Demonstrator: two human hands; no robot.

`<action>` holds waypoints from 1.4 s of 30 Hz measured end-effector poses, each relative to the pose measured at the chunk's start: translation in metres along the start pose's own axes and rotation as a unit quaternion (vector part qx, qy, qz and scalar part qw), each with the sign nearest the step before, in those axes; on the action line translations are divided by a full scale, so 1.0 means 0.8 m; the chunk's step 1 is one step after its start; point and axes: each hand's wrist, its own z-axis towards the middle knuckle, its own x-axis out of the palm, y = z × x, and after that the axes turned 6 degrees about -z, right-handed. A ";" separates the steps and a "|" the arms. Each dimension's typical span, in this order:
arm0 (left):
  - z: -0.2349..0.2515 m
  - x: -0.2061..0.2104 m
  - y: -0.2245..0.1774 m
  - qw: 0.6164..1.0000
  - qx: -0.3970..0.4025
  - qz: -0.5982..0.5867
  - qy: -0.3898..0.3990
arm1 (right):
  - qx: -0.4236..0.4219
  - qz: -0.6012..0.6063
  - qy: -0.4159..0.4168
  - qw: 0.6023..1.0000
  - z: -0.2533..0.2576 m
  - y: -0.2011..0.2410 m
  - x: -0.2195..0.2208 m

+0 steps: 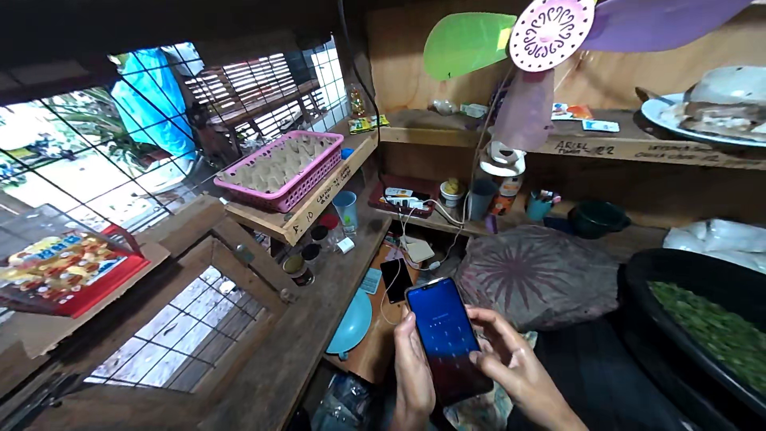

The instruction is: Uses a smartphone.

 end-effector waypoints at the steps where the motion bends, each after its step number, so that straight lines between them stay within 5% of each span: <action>1: -0.001 0.000 0.000 1.000 0.000 0.000 0.002 | -0.004 -0.003 -0.007 1.000 0.000 -0.001 0.001; 15: -0.005 0.005 -0.003 1.000 -0.003 0.012 -0.021 | -0.030 -0.158 -0.049 0.986 -0.007 0.003 0.026; 42: -0.002 0.004 -0.004 1.000 0.004 0.009 -0.028 | -0.066 -0.221 -0.057 0.971 -0.001 -0.004 0.035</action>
